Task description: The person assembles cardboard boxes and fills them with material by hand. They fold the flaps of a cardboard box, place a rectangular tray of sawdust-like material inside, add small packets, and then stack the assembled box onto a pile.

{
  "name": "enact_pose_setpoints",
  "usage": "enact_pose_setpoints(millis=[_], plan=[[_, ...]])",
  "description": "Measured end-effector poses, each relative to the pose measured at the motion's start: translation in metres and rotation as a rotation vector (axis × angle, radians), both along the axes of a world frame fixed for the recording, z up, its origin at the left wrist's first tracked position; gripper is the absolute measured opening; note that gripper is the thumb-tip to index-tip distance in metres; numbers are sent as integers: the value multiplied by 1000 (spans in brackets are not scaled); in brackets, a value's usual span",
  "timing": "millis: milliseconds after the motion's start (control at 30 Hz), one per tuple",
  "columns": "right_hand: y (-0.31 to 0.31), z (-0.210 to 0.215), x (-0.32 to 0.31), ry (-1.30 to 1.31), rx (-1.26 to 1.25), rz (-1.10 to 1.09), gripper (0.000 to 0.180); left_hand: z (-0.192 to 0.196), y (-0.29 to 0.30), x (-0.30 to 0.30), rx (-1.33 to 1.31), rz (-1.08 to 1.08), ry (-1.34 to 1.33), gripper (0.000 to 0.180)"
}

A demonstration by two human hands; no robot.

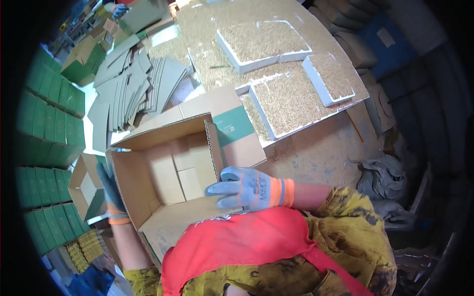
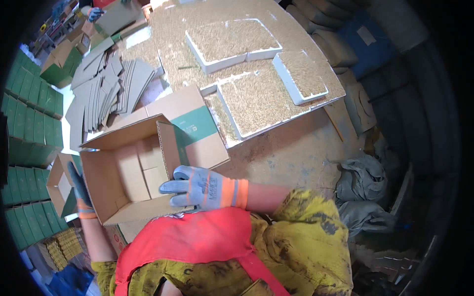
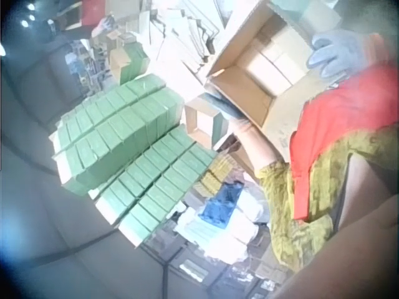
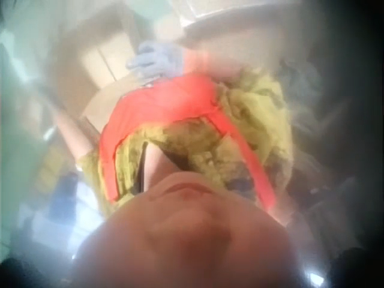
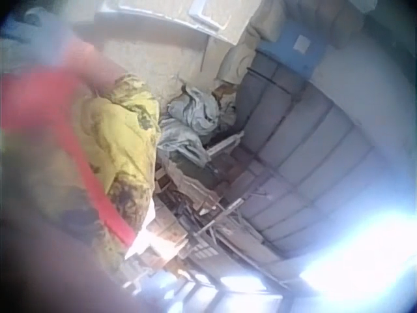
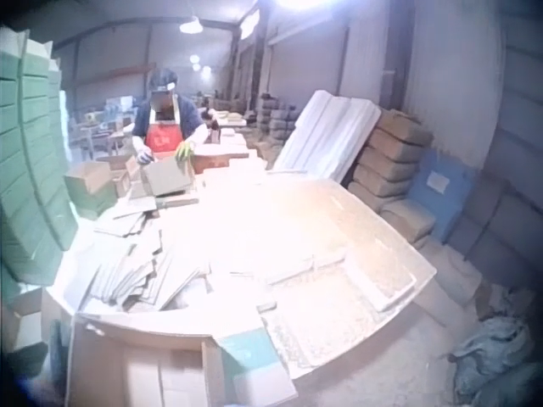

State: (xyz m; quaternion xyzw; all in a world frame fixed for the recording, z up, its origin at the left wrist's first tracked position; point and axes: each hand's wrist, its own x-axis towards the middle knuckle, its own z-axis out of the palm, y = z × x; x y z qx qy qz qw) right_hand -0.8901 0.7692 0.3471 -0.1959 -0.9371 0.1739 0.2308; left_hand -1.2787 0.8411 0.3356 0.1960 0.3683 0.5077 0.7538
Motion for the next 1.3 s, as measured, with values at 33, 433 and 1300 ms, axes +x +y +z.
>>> enact_pose_setpoints(millis=[33, 433, 1300], plan=[[-8, -2, 2, 84, -121, -70, 52, 18, -1, 11, 105, -78, 37, 58], [45, -284, 196, 1170, -783, -1668, 77, 5, 18, 33, 408, 149, 1463, 33], [44, 127, 25, 964, -1148, -584, 53, -38, 28, 16, 538, 345, 1248, 40]])
